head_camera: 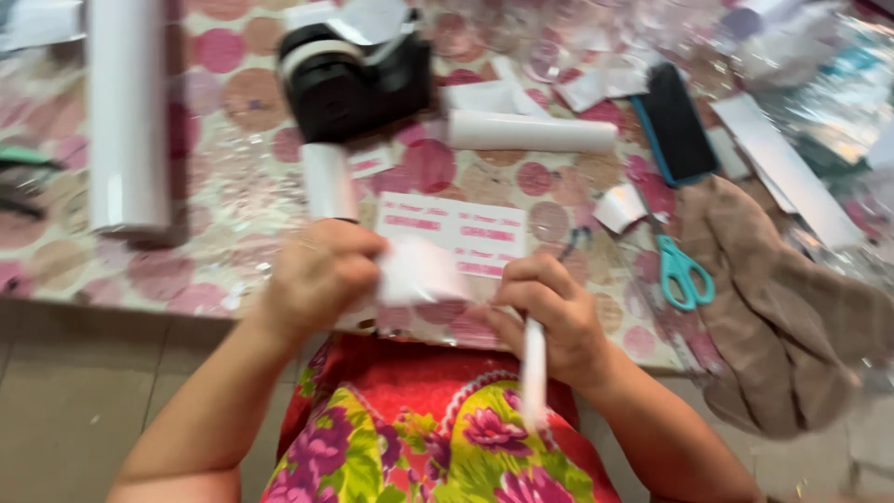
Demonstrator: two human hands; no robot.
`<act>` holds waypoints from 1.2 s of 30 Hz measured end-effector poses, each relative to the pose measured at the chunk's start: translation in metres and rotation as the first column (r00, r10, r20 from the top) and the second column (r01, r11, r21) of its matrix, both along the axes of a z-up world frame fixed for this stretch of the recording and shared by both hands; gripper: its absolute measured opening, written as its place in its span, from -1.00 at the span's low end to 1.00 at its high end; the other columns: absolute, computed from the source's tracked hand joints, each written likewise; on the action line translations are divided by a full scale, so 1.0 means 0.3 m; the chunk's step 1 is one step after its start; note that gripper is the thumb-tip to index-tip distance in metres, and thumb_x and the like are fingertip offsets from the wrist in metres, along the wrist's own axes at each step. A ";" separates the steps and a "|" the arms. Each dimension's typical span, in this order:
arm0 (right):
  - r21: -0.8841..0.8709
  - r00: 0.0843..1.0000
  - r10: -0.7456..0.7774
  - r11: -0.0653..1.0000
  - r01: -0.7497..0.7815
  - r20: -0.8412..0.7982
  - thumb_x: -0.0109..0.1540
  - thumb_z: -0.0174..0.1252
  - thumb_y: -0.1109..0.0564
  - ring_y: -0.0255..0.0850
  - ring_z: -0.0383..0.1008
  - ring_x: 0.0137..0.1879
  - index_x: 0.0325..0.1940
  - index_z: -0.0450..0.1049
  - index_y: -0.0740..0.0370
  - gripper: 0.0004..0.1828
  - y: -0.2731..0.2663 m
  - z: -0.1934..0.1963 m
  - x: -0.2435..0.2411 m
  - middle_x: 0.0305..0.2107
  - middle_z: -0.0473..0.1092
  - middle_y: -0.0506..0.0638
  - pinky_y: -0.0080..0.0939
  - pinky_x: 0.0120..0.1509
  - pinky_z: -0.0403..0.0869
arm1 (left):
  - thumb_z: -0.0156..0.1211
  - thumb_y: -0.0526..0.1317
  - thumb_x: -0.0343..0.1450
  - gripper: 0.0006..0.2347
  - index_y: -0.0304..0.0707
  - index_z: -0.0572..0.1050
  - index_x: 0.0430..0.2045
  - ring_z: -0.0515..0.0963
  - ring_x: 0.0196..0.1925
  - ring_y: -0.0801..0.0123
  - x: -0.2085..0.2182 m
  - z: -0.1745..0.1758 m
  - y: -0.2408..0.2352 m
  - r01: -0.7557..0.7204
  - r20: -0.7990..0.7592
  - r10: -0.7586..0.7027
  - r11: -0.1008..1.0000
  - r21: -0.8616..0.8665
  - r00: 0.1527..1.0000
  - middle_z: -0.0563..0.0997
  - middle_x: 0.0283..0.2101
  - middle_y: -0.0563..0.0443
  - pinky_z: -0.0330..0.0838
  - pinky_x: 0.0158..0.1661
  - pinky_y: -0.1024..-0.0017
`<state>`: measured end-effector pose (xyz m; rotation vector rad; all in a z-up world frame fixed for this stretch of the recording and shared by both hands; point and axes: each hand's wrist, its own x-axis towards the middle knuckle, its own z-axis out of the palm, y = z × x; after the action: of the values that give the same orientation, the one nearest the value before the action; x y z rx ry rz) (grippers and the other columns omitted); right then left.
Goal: Weeding excess vinyl from cut stickers and cutting them into individual pieces using a weeding tool and scissors.
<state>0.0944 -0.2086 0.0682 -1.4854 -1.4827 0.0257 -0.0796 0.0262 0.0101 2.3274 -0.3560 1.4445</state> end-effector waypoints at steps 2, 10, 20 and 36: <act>-0.047 0.995 -0.102 0.994 0.103 0.024 0.21 0.34 0.16 -0.11 0.41 -0.48 -0.12 0.55 0.24 -0.80 -0.042 0.037 0.012 -0.23 0.47 0.13 -0.14 -0.39 0.49 | 0.12 -0.31 0.53 -0.85 -0.40 0.54 -0.41 0.64 -0.30 -0.07 -0.054 -0.053 0.092 -0.186 -0.044 0.188 0.981 0.052 0.981 0.65 -0.24 -0.29 0.55 -0.25 0.14; -0.349 0.802 -0.499 0.725 0.593 0.328 0.47 -0.02 0.22 0.00 0.31 -0.10 0.47 0.29 0.43 -0.52 -0.358 0.037 0.374 -0.15 0.30 0.21 0.01 0.04 0.37 | 0.08 -0.69 0.60 -0.80 -0.80 0.48 0.10 0.49 0.05 -0.22 -0.240 -0.115 0.361 -0.611 -0.475 0.523 0.790 -0.041 0.708 0.51 0.13 -0.54 0.37 0.15 0.08; -0.365 0.573 -0.481 0.460 0.809 0.664 0.37 0.24 0.01 0.18 0.45 -0.10 -0.11 0.57 0.21 -0.79 -0.468 -0.116 0.458 -0.22 0.42 0.15 0.18 -0.08 0.44 | 0.31 -0.26 0.42 -0.75 -0.37 0.56 -0.06 0.54 0.15 -0.07 0.072 0.102 0.061 -0.326 -0.747 0.236 0.945 0.027 0.621 0.60 0.12 -0.27 0.43 0.13 0.13; -0.498 0.557 -0.478 0.257 0.828 0.679 0.35 0.19 -0.14 0.09 0.58 -0.14 0.03 0.65 0.05 -0.68 -0.595 -0.157 0.443 -0.17 0.57 0.02 0.12 -0.17 0.50 | 0.70 0.08 0.05 -0.29 -0.24 0.34 -0.10 0.51 -0.10 -0.05 0.333 0.097 0.092 -0.207 -0.996 0.092 0.974 0.090 -0.002 0.32 0.02 -0.18 0.43 -0.16 0.03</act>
<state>0.2272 -0.3872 0.0212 -2.9950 -0.9570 -0.1893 0.0204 0.0538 0.0392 2.6503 0.4229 -0.5356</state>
